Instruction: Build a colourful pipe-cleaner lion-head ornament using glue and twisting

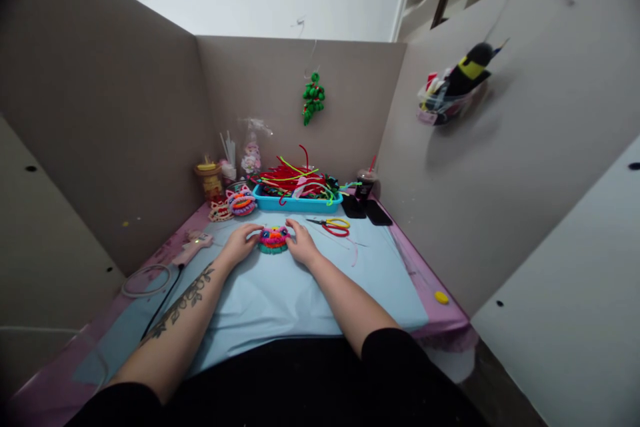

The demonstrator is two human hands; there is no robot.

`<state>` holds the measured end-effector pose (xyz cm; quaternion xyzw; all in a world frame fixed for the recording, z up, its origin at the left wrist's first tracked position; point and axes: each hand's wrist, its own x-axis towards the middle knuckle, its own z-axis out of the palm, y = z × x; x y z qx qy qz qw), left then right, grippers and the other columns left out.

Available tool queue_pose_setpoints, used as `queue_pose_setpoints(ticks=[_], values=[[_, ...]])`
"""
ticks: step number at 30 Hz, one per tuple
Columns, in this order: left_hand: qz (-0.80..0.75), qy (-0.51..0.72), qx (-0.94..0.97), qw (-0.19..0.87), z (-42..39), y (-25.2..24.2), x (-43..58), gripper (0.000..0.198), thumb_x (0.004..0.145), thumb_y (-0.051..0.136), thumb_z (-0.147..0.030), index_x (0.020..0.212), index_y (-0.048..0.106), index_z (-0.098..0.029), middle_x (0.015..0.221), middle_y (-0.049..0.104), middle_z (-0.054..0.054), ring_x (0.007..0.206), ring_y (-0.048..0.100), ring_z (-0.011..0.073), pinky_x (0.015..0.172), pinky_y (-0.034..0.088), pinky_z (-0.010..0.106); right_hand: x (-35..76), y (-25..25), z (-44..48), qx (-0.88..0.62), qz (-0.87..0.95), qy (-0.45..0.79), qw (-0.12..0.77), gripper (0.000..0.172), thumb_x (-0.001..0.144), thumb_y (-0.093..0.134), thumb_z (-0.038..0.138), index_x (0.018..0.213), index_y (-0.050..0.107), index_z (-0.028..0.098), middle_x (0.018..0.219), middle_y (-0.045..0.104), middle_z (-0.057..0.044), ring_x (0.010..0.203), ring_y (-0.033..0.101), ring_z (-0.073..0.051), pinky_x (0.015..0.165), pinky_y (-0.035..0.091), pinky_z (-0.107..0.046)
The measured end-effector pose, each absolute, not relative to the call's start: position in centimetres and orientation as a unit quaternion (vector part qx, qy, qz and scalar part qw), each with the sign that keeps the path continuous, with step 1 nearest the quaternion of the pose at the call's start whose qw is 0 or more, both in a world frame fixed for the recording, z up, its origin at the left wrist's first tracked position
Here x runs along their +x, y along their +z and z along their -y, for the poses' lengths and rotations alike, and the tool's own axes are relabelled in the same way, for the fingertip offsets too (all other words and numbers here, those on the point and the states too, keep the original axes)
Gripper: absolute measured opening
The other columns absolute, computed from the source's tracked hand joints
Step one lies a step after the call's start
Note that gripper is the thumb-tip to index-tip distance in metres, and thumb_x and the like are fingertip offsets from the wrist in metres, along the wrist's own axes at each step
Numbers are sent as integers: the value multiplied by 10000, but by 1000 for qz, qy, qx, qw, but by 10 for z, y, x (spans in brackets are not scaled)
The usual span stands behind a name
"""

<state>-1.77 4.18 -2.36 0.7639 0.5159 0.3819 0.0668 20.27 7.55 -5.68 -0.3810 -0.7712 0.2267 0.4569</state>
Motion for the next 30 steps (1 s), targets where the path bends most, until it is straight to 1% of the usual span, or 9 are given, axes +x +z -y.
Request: queue_pose_setpoints(ticks=[2, 6, 9, 12, 15, 17, 22, 27, 30], values=[[-522, 384, 759, 65, -41, -23, -17, 279, 822, 497, -256, 1031, 664, -178, 1045, 672, 96, 1001, 598, 232, 913, 458, 393, 201, -55, -73, -375, 776, 219, 457, 562, 751, 547, 127, 1297, 449, 218, 1228, 574, -97, 1148, 504, -211, 996, 377, -418], [-538, 395, 741, 74, -41, -25, -15, 312, 807, 524, -287, 1072, 644, -174, 1066, 669, 96, 994, 602, 232, 903, 465, 396, 199, -53, -72, -379, 773, 223, 458, 529, 776, 550, 165, 1294, 456, 223, 1224, 578, -95, 1136, 511, -212, 988, 386, -420], [-539, 392, 741, 84, -43, -26, -17, 337, 790, 537, -283, 1089, 630, -156, 1061, 668, 104, 983, 603, 233, 903, 463, 403, 200, -53, -74, -388, 766, 230, 457, 523, 786, 508, 134, 1298, 446, 217, 1223, 581, -99, 1130, 515, -206, 987, 386, -426], [-533, 400, 738, 101, -44, -27, -23, 399, 773, 526, -223, 1162, 582, -154, 1097, 653, 108, 1011, 596, 233, 917, 454, 413, 205, -54, -78, -383, 768, 241, 453, 612, 750, 487, 69, 1338, 392, 214, 1263, 556, -111, 1179, 487, -205, 1011, 359, -438], [-514, 375, 761, 127, -42, -28, -29, 559, 706, 547, -142, 1263, 499, -156, 1158, 626, 118, 1081, 570, 245, 954, 428, 428, 212, -55, -79, -359, 783, 272, 429, 790, 680, 539, 43, 1403, 281, 226, 1319, 510, -124, 1252, 432, -215, 1034, 331, -446], [-502, 348, 780, 130, -40, -29, -30, 651, 660, 591, -130, 1297, 464, -155, 1193, 606, 129, 1128, 542, 265, 983, 399, 443, 214, -56, -79, -346, 792, 284, 415, 863, 649, 562, 39, 1425, 235, 228, 1331, 494, -134, 1278, 408, -220, 1046, 316, -448], [-502, 335, 784, 146, -39, -30, -27, 770, 622, 657, -138, 1346, 397, -163, 1240, 579, 151, 1179, 505, 294, 1004, 369, 467, 210, -56, -78, -357, 801, 273, 396, 886, 632, 564, 32, 1431, 240, 233, 1311, 508, -132, 1270, 417, -227, 1057, 307, -452], [-479, 337, 782, 214, -42, -33, -25, 806, 645, 636, -121, 1384, 316, -154, 1290, 538, 181, 1180, 522, 280, 970, 416, 435, 206, -57, -79, -386, 789, 283, 385, 888, 624, 516, -10, 1436, 244, 223, 1291, 526, -117, 1228, 465, -209, 1052, 339, -420], [-469, 346, 779, 231, -43, -35, -25, 810, 652, 633, -125, 1390, 298, -146, 1306, 520, 193, 1190, 517, 280, 955, 436, 418, 206, -57, -79, -385, 788, 291, 383, 889, 633, 505, -13, 1443, 231, 228, 1296, 527, -113, 1229, 468, -206, 1051, 344, -416]])
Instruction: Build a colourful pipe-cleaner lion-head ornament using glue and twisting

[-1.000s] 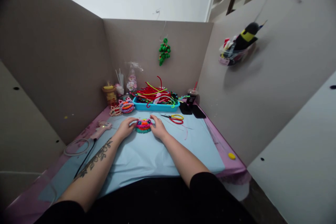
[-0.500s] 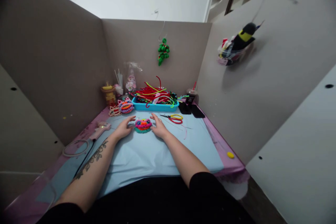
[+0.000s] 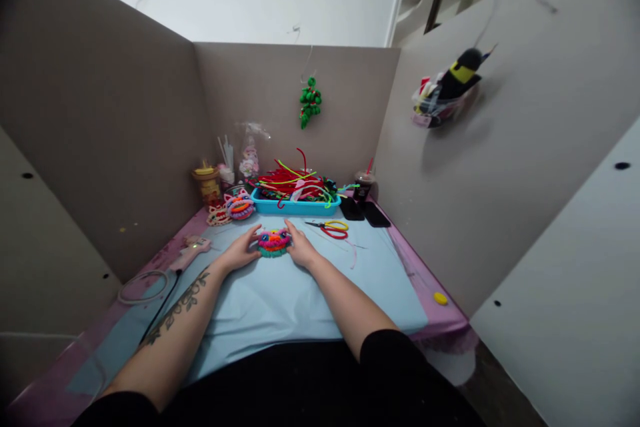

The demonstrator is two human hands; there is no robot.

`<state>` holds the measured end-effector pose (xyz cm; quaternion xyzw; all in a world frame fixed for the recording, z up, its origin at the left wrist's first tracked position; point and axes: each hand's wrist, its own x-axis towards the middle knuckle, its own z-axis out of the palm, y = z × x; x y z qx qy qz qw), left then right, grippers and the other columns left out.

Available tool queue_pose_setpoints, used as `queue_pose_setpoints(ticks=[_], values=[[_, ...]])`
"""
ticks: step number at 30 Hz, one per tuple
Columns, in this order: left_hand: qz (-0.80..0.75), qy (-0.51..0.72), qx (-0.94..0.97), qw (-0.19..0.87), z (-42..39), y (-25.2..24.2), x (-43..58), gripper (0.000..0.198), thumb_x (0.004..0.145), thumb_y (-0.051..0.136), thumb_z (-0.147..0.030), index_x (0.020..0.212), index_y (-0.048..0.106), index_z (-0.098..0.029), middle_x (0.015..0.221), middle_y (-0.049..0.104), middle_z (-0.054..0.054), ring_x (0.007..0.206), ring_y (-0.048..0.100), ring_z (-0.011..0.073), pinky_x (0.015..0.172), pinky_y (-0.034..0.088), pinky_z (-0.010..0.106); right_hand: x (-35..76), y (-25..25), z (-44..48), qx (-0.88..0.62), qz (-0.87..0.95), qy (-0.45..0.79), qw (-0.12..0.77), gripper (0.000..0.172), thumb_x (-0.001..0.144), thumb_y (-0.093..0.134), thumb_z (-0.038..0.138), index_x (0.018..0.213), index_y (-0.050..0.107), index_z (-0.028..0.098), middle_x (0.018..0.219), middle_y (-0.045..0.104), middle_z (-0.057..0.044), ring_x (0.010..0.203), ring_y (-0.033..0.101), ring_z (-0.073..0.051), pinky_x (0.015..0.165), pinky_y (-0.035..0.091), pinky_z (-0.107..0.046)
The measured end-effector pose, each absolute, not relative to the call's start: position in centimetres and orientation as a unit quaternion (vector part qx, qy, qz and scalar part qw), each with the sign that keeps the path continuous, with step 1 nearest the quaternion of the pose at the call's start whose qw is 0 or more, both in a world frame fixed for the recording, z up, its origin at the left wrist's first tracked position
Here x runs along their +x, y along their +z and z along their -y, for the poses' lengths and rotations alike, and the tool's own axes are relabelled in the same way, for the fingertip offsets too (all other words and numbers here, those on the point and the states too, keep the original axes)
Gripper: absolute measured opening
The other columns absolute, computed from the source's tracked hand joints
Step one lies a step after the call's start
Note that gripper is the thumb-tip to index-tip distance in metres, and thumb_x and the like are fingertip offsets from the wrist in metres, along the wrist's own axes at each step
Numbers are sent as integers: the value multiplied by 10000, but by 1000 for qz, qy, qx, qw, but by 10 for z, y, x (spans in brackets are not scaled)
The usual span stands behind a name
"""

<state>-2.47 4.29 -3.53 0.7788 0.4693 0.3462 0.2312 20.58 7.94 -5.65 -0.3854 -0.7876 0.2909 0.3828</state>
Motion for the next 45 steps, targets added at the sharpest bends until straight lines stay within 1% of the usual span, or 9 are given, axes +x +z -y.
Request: queue_pose_setpoints(ticks=[8, 11, 15, 18, 26, 31, 36, 41, 45], values=[[-493, 352, 766, 217, -42, -35, -25, 776, 671, 630, -124, 1380, 316, -148, 1230, 584, 189, 1149, 550, 281, 972, 410, 451, 206, -57, -80, -373, 791, 282, 393, 858, 667, 531, 19, 1440, 239, 250, 1281, 551, -95, 1206, 492, -204, 1034, 363, -415], [-494, 348, 766, 218, -41, -33, -29, 768, 681, 618, -126, 1385, 311, -143, 1227, 591, 186, 1146, 552, 274, 978, 402, 444, 207, -55, -79, -390, 780, 291, 393, 840, 681, 530, 20, 1435, 241, 252, 1296, 539, -106, 1162, 525, -201, 1001, 394, -407], [-507, 340, 767, 198, -40, -28, -33, 720, 707, 586, -153, 1379, 328, -119, 1186, 623, 163, 1116, 572, 257, 983, 398, 418, 208, -50, -78, -456, 730, 302, 410, 728, 739, 479, 38, 1410, 277, 238, 1280, 539, -124, 959, 610, -167, 887, 470, -359], [-530, 339, 757, 178, -40, -26, -33, 687, 712, 590, -187, 1359, 371, -113, 1116, 663, 141, 1061, 604, 259, 950, 425, 403, 208, -47, -77, -475, 699, 317, 431, 673, 762, 440, 43, 1390, 298, 239, 1231, 558, -111, 787, 634, -122, 824, 491, -321], [-536, 323, 761, 170, -42, -26, -26, 641, 720, 595, -207, 1335, 423, -145, 1062, 686, 114, 1003, 629, 253, 897, 454, 376, 205, -51, -78, -452, 678, 357, 456, 654, 749, 474, 77, 1354, 309, 261, 1191, 582, -91, 584, 561, -65, 671, 505, -258], [-537, 318, 765, 156, -41, -24, -26, 609, 731, 587, -197, 1321, 445, -137, 1037, 693, 117, 981, 634, 263, 894, 450, 388, 205, -51, -78, -436, 671, 383, 461, 663, 737, 481, 79, 1349, 306, 261, 1194, 572, -97, 594, 567, -63, 657, 504, -254], [-535, 330, 761, 161, -40, -22, -28, 617, 730, 601, -199, 1326, 449, -146, 1070, 684, 119, 1001, 628, 266, 913, 446, 403, 207, -48, -79, -468, 681, 335, 453, 619, 733, 478, 75, 1322, 354, 217, 1144, 581, -100, 615, 550, -78, 720, 499, -294], [-513, 345, 772, 145, -42, -24, -29, 602, 713, 588, -141, 1305, 480, -148, 1204, 621, 129, 1106, 576, 258, 979, 411, 416, 205, -51, -80, -441, 685, 350, 463, 607, 727, 481, 81, 1310, 374, 215, 1128, 569, -95, 831, 588, -132, 778, 503, -315], [-496, 333, 792, 122, -43, -27, -25, 490, 715, 558, -111, 1204, 579, -142, 1205, 621, 129, 1112, 571, 262, 984, 415, 419, 202, -53, -79, -401, 701, 377, 453, 656, 707, 472, 45, 1327, 358, 228, 1119, 582, -85, 984, 583, -161, 861, 485, -345]])
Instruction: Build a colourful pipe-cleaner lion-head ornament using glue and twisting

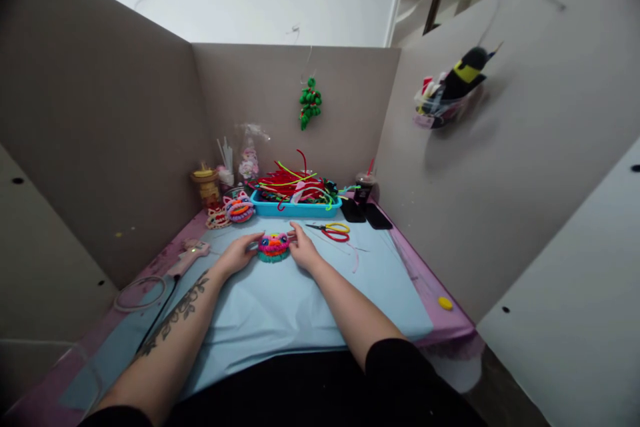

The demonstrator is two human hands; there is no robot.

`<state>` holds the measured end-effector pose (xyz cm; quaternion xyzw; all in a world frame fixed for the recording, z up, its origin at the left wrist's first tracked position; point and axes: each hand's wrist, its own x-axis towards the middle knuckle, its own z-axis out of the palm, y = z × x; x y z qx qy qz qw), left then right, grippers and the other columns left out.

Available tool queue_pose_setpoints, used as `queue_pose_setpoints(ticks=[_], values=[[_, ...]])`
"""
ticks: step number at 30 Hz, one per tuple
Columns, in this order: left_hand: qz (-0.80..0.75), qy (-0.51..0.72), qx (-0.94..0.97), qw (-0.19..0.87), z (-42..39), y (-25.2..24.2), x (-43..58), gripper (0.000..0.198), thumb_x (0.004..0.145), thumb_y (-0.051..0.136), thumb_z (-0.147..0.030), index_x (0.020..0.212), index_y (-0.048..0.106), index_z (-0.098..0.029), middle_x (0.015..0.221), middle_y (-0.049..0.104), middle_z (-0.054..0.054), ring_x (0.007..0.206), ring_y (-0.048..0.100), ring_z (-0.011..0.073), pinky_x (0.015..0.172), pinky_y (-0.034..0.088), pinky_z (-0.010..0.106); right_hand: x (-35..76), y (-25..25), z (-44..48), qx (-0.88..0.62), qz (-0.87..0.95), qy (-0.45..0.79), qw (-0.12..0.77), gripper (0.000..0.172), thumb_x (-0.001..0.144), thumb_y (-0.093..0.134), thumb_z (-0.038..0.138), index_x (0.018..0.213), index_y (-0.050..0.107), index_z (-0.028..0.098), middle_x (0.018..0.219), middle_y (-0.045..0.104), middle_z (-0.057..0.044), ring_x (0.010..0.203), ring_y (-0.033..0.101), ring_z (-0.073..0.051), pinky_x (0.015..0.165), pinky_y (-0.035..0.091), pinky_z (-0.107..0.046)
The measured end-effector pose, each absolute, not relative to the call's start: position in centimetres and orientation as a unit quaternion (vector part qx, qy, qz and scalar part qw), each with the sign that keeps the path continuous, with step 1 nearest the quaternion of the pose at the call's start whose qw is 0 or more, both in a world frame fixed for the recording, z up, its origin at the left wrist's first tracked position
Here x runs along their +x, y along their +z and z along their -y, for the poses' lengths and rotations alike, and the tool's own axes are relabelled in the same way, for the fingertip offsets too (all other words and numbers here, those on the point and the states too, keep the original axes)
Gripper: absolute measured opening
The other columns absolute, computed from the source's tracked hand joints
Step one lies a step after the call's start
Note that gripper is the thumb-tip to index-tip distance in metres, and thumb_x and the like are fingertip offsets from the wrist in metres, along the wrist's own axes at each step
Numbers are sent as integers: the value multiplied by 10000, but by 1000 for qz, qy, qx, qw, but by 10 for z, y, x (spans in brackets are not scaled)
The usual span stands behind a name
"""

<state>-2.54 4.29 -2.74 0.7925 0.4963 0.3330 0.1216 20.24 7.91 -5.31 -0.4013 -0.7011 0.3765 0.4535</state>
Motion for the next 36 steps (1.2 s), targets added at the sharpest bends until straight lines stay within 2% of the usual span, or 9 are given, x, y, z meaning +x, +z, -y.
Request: queue_pose_setpoints(ticks=[6, 9, 12, 16, 20, 24, 28, 31, 36], values=[[-510, 325, 792, 85, -46, -34, -26, 481, 758, 481, -124, 1235, 549, -129, 1251, 587, 129, 1147, 543, 256, 998, 408, 419, 204, -54, -78, -419, 681, 390, 457, 654, 703, 501, 61, 1319, 376, 243, 1154, 573, -80, 1046, 563, -168, 918, 457, -362], [-535, 339, 770, 75, -45, -34, -28, 491, 780, 445, -135, 1267, 510, -140, 1276, 563, 119, 1173, 515, 248, 1012, 392, 426, 213, -46, -83, -464, 643, 388, 470, 586, 720, 514, 103, 1285, 407, 217, 1143, 568, -93, 975, 582, -159, 869, 478, -344], [-507, 351, 778, 118, -37, -28, -24, 519, 816, 494, -254, 1324, 440, -159, 1326, 512, 124, 1225, 465, 251, 1040, 359, 427, 228, -27, -95, -483, 654, 367, 453, 506, 739, 526, 163, 1238, 450, 188, 1104, 588, -100, 885, 594, -159, 810, 494, -343], [-474, 335, 790, 197, -27, -19, -10, 778, 760, 626, -369, 1417, 274, -147, 1406, 406, 163, 1282, 397, 281, 1066, 320, 428, 248, 6, -126, -482, 683, 276, 474, 383, 737, 513, 174, 1119, 545, 164, 1072, 610, -91, 870, 592, -167, 812, 484, -345], [-495, 313, 791, 179, -29, -21, 0, 727, 784, 604, -367, 1407, 295, -155, 1402, 400, 180, 1282, 394, 298, 1067, 306, 464, 256, 33, -169, -476, 695, 190, 505, 297, 760, 479, 169, 1028, 606, 153, 972, 646, -72, 860, 592, -176, 816, 476, -349], [-530, 303, 777, 154, -37, -27, 1, 684, 792, 598, -350, 1389, 327, -155, 1389, 420, 184, 1299, 371, 311, 1064, 307, 487, 245, 47, -208, -465, 772, 96, 422, 240, 793, 464, 135, 900, 677, 163, 915, 657, -63, 900, 578, -185, 856, 447, -344], [-555, 300, 767, 118, -38, -30, 0, 683, 797, 590, -339, 1403, 311, -194, 1400, 419, 167, 1316, 350, 317, 1057, 315, 512, 223, 52, -235, -447, 845, 24, 292, 267, 810, 494, 114, 991, 684, 163, 1046, 626, -89, 992, 524, -206, 912, 403, -347], [-542, 300, 778, 105, -34, -29, -1, 688, 818, 557, -340, 1428, 263, -221, 1433, 379, 148, 1331, 330, 301, 1060, 325, 501, 208, 54, -245, -426, 881, -21, 203, 283, 817, 515, 130, 1046, 672, 187, 1134, 573, -107, 1042, 472, -237, 874, 408, -355], [-542, 299, 779, 102, -27, -32, -7, 680, 832, 536, -342, 1441, 244, -262, 1433, 389, 131, 1320, 353, 308, 1037, 364, 512, 201, 66, -255, -408, 905, -62, 103, 174, 819, 545, 159, 898, 699, 183, 1070, 559, -125, 1008, 460, -256, 783, 419, -340]])
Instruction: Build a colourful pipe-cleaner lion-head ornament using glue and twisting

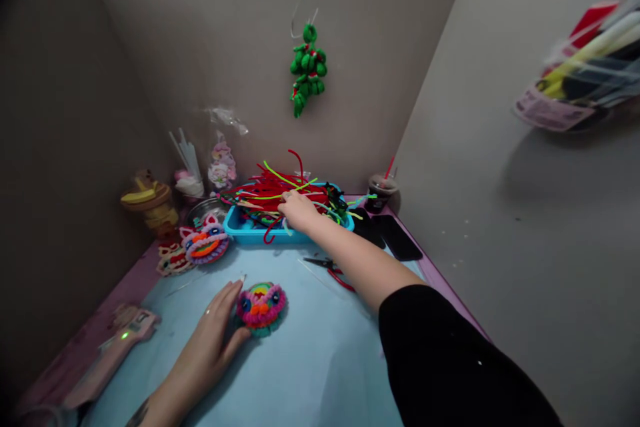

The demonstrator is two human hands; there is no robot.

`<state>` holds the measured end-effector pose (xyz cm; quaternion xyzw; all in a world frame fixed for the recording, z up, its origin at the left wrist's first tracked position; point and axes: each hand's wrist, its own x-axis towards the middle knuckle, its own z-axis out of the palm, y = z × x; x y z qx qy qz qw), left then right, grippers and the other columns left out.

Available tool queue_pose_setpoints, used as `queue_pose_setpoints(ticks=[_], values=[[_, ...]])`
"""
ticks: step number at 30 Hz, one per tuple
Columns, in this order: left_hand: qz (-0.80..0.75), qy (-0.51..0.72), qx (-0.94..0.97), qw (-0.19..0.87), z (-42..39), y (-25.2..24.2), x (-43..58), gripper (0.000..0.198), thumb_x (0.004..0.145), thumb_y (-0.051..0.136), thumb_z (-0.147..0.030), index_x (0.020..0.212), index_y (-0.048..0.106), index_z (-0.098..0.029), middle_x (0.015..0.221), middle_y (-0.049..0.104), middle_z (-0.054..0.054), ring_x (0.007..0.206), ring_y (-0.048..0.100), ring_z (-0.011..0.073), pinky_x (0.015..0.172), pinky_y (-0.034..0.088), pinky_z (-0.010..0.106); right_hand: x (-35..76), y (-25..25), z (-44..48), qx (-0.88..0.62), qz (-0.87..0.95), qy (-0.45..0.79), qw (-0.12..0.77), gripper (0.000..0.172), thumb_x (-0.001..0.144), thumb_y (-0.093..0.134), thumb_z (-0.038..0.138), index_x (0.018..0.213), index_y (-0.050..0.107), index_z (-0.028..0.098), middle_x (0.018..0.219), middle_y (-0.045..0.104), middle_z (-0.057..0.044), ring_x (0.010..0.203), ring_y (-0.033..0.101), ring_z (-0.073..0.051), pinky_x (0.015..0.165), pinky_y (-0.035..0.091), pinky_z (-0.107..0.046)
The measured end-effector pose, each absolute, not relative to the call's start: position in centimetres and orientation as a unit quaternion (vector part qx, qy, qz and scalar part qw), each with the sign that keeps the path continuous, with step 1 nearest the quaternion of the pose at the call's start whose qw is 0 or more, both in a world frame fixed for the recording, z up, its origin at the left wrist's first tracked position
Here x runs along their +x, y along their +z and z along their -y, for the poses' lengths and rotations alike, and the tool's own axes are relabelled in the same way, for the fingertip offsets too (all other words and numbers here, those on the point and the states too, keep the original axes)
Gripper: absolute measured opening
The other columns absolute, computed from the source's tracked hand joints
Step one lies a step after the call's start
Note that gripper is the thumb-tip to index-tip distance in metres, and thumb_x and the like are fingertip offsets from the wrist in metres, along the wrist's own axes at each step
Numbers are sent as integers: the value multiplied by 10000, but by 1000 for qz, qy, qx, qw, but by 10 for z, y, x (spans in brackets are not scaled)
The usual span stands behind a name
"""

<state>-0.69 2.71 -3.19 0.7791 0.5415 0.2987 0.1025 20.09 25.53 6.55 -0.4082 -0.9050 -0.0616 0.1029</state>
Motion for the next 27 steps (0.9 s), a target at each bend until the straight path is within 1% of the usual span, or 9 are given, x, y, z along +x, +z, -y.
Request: queue_pose_setpoints(ticks=[3, 7, 8, 12, 14, 16, 20, 25, 27], values=[[-541, 295, 782, 98, -26, -37, -10, 685, 813, 564, -337, 1432, 272, -304, 1436, 388, 117, 1310, 367, 319, 1023, 389, 514, 203, 76, -261, -406, 905, -54, 117, 177, 844, 526, 175, 909, 689, 195, 1033, 569, -110, 985, 470, -239, 767, 418, -317], [-535, 299, 785, 87, -27, -41, -12, 719, 804, 575, -316, 1440, 241, -334, 1442, 381, 108, 1300, 383, 320, 1000, 422, 513, 203, 75, -266, -363, 924, -39, 117, 297, 814, 568, 193, 1101, 633, 234, 1101, 562, -101, 998, 480, -246, 776, 421, -323], [-534, 300, 786, 85, -27, -41, -12, 729, 802, 575, -312, 1444, 230, -337, 1441, 382, 108, 1297, 388, 322, 993, 429, 515, 202, 71, -267, -355, 928, -38, 107, 305, 802, 578, 184, 1097, 637, 233, 1098, 562, -105, 994, 485, -249, 775, 422, -326], [-532, 296, 789, 82, -27, -40, -14, 737, 797, 575, -308, 1444, 225, -347, 1432, 396, 104, 1288, 398, 332, 973, 446, 520, 198, 62, -269, -377, 921, -57, 77, 143, 791, 595, 191, 887, 700, 190, 1031, 572, -128, 967, 503, -254, 772, 425, -334], [-531, 299, 789, 78, -26, -39, -15, 732, 796, 572, -309, 1443, 231, -343, 1431, 400, 100, 1289, 398, 330, 974, 444, 516, 200, 70, -270, -414, 902, -81, 91, 147, 813, 566, 198, 858, 705, 180, 1020, 577, -131, 961, 505, -251, 741, 430, -321], [-531, 310, 785, 72, -26, -38, -15, 724, 799, 567, -309, 1442, 237, -335, 1430, 402, 100, 1289, 399, 326, 978, 443, 511, 206, 87, -272, -453, 874, -111, 136, 200, 844, 515, 192, 868, 712, 173, 1016, 588, -129, 961, 509, -242, 740, 427, -310], [-533, 322, 779, 73, -26, -36, -13, 684, 809, 559, -302, 1431, 276, -317, 1423, 411, 107, 1289, 400, 318, 985, 437, 508, 223, 130, -274, -468, 832, -109, 275, 247, 865, 478, 205, 913, 717, 161, 984, 614, -105, 918, 536, -205, 798, 416, -302], [-538, 333, 769, 89, -27, -35, -12, 624, 808, 561, -301, 1398, 358, -298, 1406, 433, 111, 1282, 407, 315, 1005, 414, 514, 237, 155, -271, -455, 783, -11, 424, 234, 835, 519, 283, 817, 712, 151, 765, 625, -51, 773, 569, -165, 754, 436, -287], [-538, 351, 760, 96, -28, -34, -13, 601, 811, 556, -306, 1386, 380, -295, 1392, 451, 110, 1273, 421, 308, 1007, 414, 510, 239, 153, -268, -444, 739, 74, 502, 262, 813, 538, 348, 807, 695, 138, 699, 620, -32, 714, 579, -158, 714, 458, -288]])
